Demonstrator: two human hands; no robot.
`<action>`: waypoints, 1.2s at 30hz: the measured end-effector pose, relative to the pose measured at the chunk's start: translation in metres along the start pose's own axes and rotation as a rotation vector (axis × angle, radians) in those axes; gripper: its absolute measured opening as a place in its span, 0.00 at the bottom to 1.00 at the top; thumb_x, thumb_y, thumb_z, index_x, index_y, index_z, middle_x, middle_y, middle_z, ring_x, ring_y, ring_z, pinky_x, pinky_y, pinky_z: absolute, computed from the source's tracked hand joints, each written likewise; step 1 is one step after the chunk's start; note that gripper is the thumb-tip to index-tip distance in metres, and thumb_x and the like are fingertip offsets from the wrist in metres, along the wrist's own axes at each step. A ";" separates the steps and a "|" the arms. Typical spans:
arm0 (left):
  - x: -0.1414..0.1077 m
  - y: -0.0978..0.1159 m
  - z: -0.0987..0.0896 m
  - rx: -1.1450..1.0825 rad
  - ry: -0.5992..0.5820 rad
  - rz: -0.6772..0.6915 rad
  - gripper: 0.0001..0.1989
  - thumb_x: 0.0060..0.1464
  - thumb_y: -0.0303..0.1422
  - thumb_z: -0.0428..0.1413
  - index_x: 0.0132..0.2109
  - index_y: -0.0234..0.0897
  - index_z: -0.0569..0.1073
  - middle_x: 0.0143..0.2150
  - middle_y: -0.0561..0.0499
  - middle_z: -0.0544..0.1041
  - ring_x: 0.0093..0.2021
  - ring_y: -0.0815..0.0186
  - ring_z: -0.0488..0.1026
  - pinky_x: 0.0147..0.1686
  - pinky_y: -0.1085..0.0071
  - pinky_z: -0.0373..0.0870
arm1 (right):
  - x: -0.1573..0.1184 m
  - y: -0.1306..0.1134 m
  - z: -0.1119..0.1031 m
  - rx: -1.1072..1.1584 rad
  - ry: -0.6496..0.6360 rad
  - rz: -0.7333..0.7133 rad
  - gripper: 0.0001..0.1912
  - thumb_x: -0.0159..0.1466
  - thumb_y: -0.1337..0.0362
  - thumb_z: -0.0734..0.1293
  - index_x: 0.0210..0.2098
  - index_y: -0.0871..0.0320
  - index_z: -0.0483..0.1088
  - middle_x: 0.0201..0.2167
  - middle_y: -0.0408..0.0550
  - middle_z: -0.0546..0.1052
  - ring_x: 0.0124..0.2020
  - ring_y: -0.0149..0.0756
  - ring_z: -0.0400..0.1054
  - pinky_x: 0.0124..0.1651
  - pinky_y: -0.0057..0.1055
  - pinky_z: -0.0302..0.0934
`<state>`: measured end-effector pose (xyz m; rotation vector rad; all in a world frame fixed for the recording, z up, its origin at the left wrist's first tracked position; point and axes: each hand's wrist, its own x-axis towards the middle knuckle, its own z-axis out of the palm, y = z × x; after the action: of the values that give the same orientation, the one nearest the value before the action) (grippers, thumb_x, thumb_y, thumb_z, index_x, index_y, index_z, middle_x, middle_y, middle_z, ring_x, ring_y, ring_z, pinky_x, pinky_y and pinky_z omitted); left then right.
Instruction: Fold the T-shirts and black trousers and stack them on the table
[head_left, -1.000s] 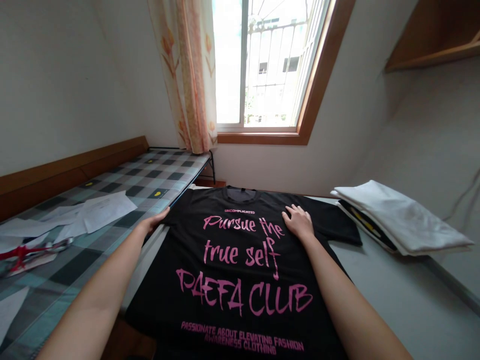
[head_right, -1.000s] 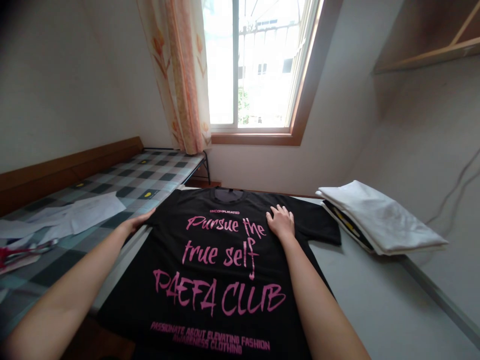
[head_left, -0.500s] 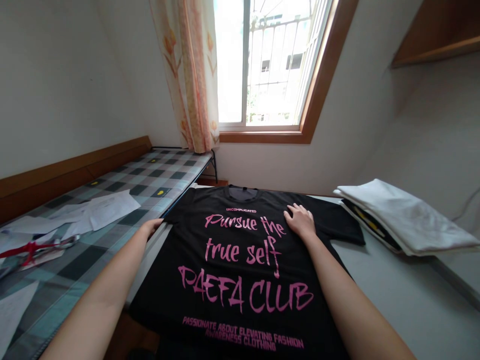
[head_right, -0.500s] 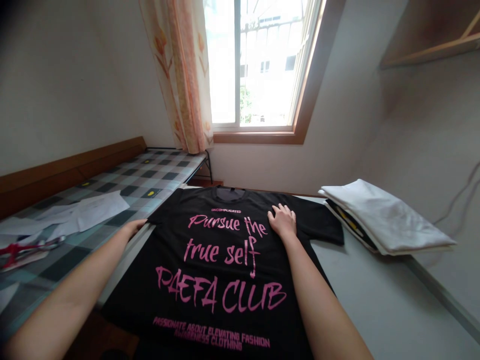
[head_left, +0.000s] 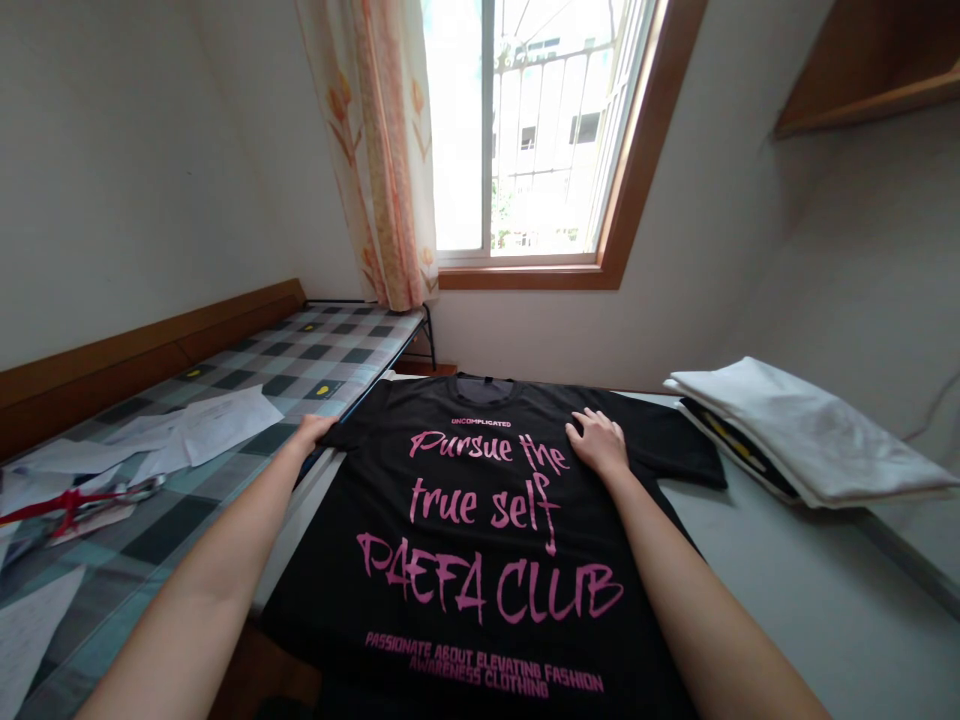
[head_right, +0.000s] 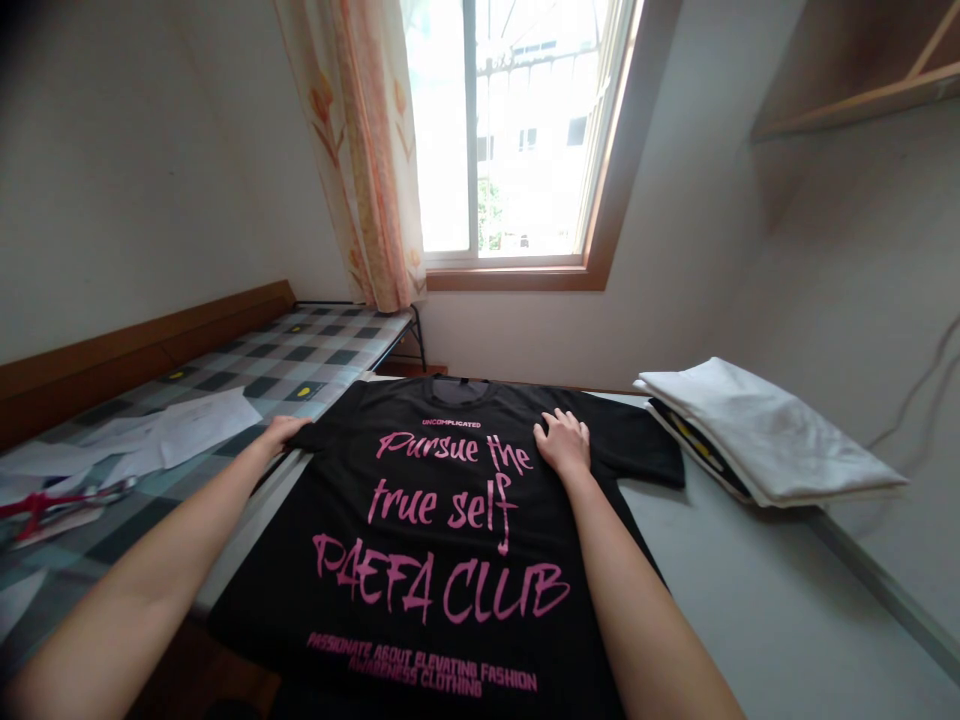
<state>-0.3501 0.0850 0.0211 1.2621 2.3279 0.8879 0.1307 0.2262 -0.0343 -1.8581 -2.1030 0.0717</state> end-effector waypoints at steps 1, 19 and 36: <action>0.009 0.009 -0.003 0.008 0.089 -0.002 0.18 0.49 0.46 0.52 0.35 0.36 0.76 0.20 0.49 0.73 0.30 0.55 0.74 0.28 0.64 0.68 | 0.000 0.000 0.000 -0.001 0.000 -0.001 0.24 0.67 0.56 0.56 0.58 0.60 0.67 0.64 0.55 0.63 0.66 0.47 0.52 0.65 0.46 0.44; -0.019 0.082 0.092 0.457 -0.165 0.665 0.22 0.60 0.47 0.48 0.53 0.40 0.74 0.55 0.45 0.74 0.52 0.59 0.72 0.50 0.69 0.66 | -0.009 -0.026 -0.004 0.080 0.087 -0.288 0.17 0.66 0.61 0.59 0.49 0.60 0.73 0.50 0.54 0.75 0.54 0.42 0.65 0.61 0.39 0.51; 0.066 0.085 0.103 0.263 0.003 0.338 0.18 0.55 0.40 0.54 0.49 0.37 0.77 0.55 0.42 0.74 0.56 0.54 0.69 0.53 0.63 0.65 | -0.016 -0.037 0.005 0.124 0.044 -0.296 0.17 0.65 0.61 0.60 0.50 0.57 0.73 0.53 0.53 0.71 0.56 0.43 0.62 0.58 0.39 0.54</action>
<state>-0.2754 0.2124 0.0015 1.8029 2.3293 0.6926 0.0952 0.2061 -0.0333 -1.4502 -2.2623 0.0871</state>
